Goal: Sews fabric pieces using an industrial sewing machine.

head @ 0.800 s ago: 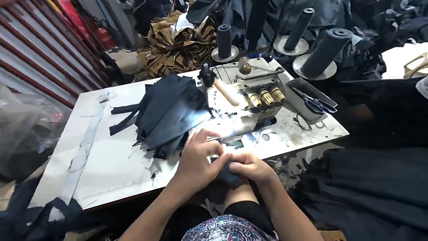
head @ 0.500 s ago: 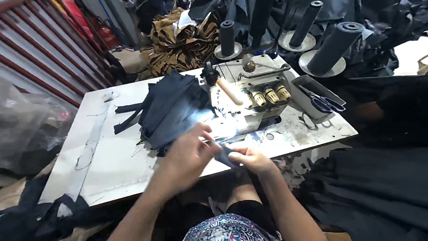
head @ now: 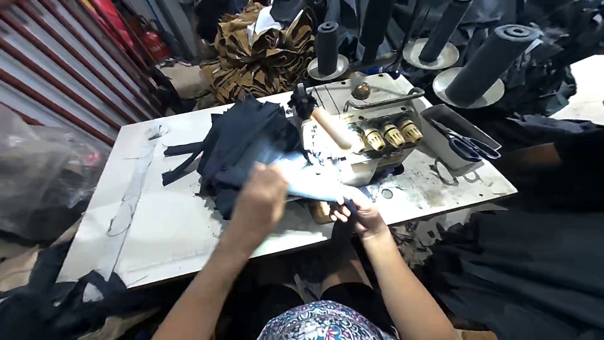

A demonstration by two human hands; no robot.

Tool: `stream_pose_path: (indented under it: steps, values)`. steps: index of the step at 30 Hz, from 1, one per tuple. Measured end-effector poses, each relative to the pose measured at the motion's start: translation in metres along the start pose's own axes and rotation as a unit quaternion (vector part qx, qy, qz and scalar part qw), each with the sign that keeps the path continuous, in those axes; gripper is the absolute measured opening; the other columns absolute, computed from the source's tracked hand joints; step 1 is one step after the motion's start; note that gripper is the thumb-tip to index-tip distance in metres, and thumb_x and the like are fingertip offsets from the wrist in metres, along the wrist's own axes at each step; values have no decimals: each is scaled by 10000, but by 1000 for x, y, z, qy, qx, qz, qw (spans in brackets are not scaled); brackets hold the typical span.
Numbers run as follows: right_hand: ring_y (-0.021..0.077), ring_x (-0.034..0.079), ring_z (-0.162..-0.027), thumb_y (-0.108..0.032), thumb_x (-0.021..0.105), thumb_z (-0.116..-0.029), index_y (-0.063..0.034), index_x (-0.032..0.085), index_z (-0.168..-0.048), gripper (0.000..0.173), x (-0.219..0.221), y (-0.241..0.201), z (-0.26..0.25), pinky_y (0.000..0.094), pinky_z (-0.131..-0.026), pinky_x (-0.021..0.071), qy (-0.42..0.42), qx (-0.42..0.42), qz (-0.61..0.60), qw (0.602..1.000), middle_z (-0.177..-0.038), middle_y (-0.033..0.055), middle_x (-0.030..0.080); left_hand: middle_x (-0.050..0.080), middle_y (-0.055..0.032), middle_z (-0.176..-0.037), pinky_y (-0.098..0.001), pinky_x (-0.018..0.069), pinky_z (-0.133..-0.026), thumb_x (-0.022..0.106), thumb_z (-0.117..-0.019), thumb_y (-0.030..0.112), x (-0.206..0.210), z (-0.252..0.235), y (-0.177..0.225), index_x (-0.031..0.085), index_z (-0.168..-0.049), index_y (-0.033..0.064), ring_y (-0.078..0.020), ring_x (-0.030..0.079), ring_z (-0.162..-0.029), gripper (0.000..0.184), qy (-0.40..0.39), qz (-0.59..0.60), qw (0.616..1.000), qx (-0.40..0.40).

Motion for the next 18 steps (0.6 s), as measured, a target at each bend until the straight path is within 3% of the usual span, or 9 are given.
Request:
stream_pose_path:
  steps: [1, 3, 6, 8, 12, 14, 18]
  values:
    - [17, 585, -550, -281, 576, -994, -192, 713, -795, 257, -2, 4, 0, 211, -619, 539, -9, -2, -18, 1000, -589, -99, 593, 712, -157, -1190, -474, 548, -987, 586, -979, 91, 18, 7, 14, 745, -1150, 40, -315, 677, -1132, 239, -14, 38, 998, 48]
    - [13, 609, -580, -343, 607, -998, -178, 743, -872, 248, -6, 4, 4, 195, -629, 543, -35, -33, -89, 995, -640, -97, 629, 694, -103, -1301, -465, 504, -1068, 567, -1016, 201, 42, 19, 25, 719, -1269, 91, -266, 652, -1227, 315, -37, 67, 994, 83]
    - [29, 633, -615, -496, 611, -970, -161, 748, -1056, 372, -12, -5, 9, 206, -643, 556, -41, -75, -152, 985, -713, -82, 667, 706, -132, -1264, -562, 438, -1119, 557, -1024, 336, 45, 24, 16, 700, -1282, 75, -311, 657, -1220, 394, -39, 39, 996, 69]
    - [45, 634, -631, -416, 653, -963, -134, 724, -1125, 333, -15, -5, 9, 223, -659, 557, -47, -86, -170, 981, -724, -65, 661, 708, -132, -1248, -577, 435, -1113, 559, -1022, 366, 44, 23, 17, 699, -1279, 74, -327, 650, -1221, 414, -47, 13, 997, 60]
    - [38, 616, -635, -259, 595, -1001, -160, 692, -1045, 145, -12, 1, 0, 193, -636, 540, 6, -86, -170, 982, -750, -54, 638, 705, -97, -1280, -550, 454, -1095, 650, -957, 369, 46, 18, 35, 725, -1229, 85, -337, 619, -1264, 400, -45, -53, 998, 9]
    - [47, 611, -622, -240, 551, -1018, -168, 683, -1003, 152, -10, 2, -1, 201, -638, 541, 45, -86, -160, 982, -724, -47, 629, 692, -76, -1296, -522, 460, -1089, 661, -948, 383, 47, 13, 40, 722, -1224, 104, -326, 606, -1266, 397, -52, -62, 997, -14]
    - [55, 617, -596, -225, 409, -1076, -149, 649, -1040, 254, -4, -3, -3, 205, -633, 565, 107, -77, -119, 984, -701, -32, 617, 706, -113, -1250, -524, 459, -1081, 639, -964, 390, 47, -4, 30, 743, -1157, 73, -344, 616, -1240, 385, -60, -17, 998, -11]
Point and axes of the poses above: each hand's wrist, its own z-axis away from the middle knuckle, its own x-axis out of the palm, y = z × x, the point moved 3 cm from there along -z, towards the middle knuckle
